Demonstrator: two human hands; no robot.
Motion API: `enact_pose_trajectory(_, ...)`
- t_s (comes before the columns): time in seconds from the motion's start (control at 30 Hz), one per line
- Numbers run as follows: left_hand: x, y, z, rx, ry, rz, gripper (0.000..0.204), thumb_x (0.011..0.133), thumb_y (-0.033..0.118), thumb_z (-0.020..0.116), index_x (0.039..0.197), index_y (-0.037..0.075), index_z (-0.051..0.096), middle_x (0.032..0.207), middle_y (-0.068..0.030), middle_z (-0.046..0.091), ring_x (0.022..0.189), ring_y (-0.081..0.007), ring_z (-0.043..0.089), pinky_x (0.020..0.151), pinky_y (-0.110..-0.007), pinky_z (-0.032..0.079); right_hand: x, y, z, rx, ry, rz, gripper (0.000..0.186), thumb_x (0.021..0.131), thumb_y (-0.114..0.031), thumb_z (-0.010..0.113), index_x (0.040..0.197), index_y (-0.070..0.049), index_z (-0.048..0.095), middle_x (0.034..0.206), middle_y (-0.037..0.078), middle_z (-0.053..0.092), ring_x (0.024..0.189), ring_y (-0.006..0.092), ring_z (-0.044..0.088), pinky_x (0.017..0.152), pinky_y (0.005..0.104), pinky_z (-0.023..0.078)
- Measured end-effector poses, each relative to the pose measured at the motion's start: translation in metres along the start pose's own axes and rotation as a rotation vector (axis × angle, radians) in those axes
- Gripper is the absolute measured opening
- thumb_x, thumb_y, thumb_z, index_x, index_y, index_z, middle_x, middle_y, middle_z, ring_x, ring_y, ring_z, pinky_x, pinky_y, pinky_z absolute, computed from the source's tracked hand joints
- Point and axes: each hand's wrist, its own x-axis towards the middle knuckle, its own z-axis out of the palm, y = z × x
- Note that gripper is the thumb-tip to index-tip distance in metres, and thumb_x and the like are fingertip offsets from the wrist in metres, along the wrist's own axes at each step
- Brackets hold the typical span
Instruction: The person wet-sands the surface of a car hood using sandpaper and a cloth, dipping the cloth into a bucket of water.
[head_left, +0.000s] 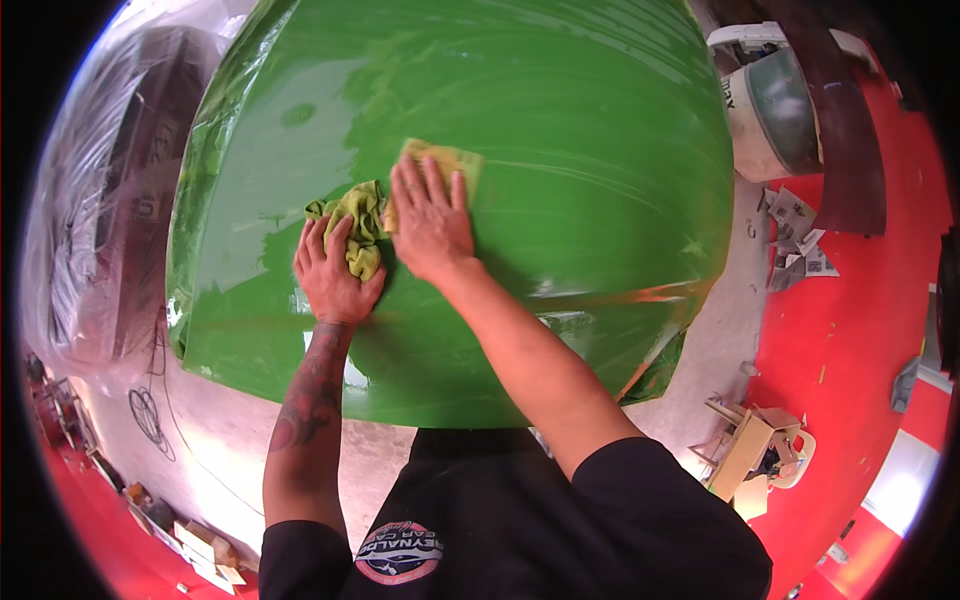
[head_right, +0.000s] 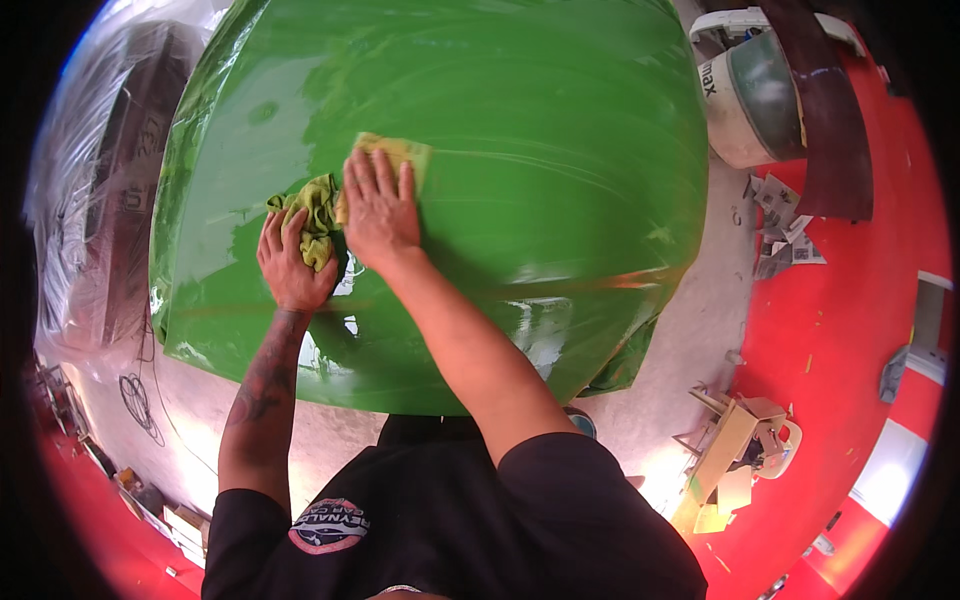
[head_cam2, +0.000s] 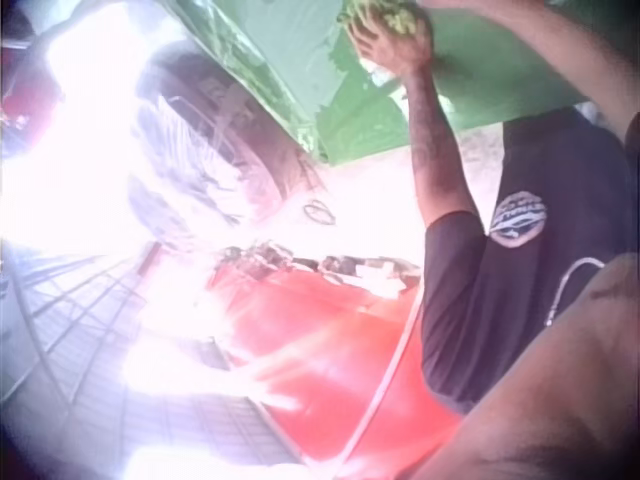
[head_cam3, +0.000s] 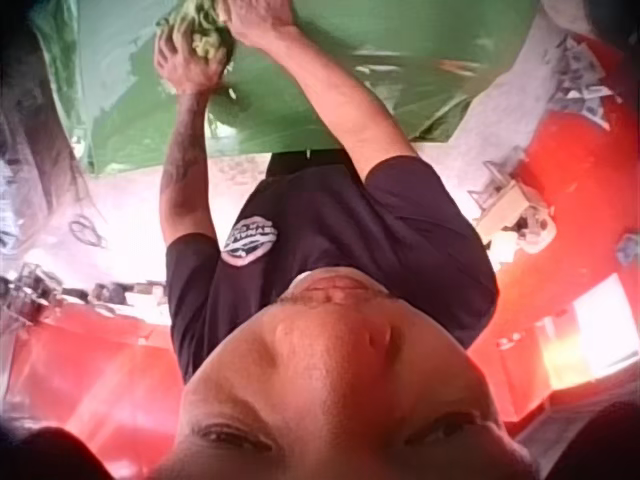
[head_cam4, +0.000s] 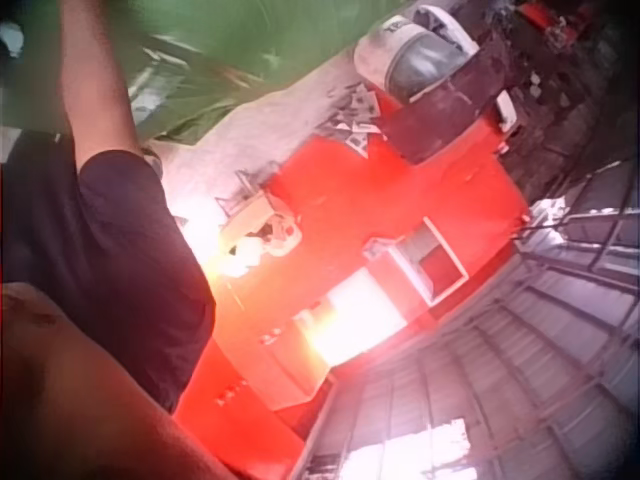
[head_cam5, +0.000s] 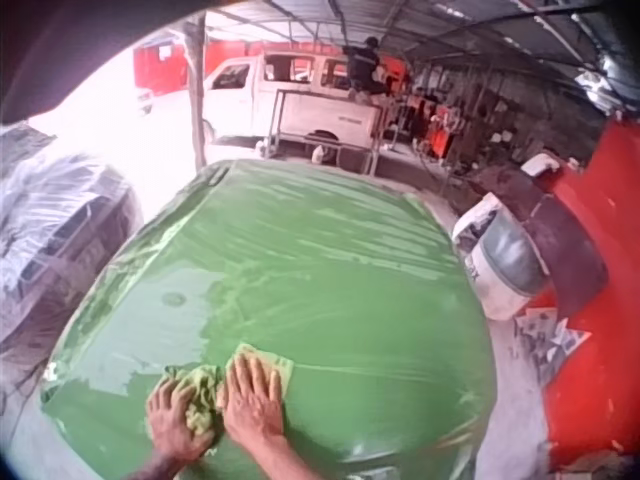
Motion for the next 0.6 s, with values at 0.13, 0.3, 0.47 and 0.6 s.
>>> enact_pose_trajectory(0.13,0.000,0.000,-0.001,-0.020,-0.018,0.001,0.071,0.066,0.040,0.068,0.131,0.018,0.053,0.135,-0.0132,0.049,0.134,-0.0374,0.039,0.108,-0.050,0.029,0.002,0.051,-0.014,0.022,0.053,-0.111,0.057,0.100,-0.041,0.037,0.149,-0.013,0.036,0.158,0.005,0.030,0.147,0.0246,0.024,0.119,0.0459,0.016)
enact_pose_trajectory(0.3,0.002,-0.001,-0.002,-0.012,-0.016,-0.021,0.071,0.065,0.040,0.069,0.131,0.018,0.053,0.135,-0.0133,0.049,0.134,-0.0376,0.038,0.108,-0.051,0.029,-0.047,0.253,-0.071,-0.188,0.081,0.421,0.054,0.102,-0.040,0.037,0.150,-0.015,0.034,0.157,0.005,0.030,0.145,0.0248,0.028,0.117,0.0480,0.025)
enact_pose_trajectory(0.47,0.003,0.000,-0.004,-0.025,-0.019,-0.036,0.073,0.063,0.038,0.072,0.131,0.018,0.053,0.135,-0.0127,0.048,0.133,-0.0374,0.038,0.108,-0.053,0.029,-0.019,0.292,-0.078,-0.139,-0.029,1.023,0.072,0.100,-0.056,0.026,0.155,-0.011,0.018,0.162,0.009,0.014,0.149,0.0317,0.013,0.118,0.0532,0.016)
enact_pose_trajectory(0.6,0.003,0.000,-0.003,-0.031,-0.022,-0.028,0.073,0.063,0.036,0.073,0.131,0.018,0.053,0.135,-0.0126,0.048,0.133,-0.0375,0.038,0.108,-0.053,0.029,0.045,0.176,-0.049,-0.144,-0.098,0.614,0.076,0.099,-0.058,0.025,0.155,-0.007,0.015,0.163,0.015,0.007,0.150,0.0360,0.005,0.118,0.0548,0.003)
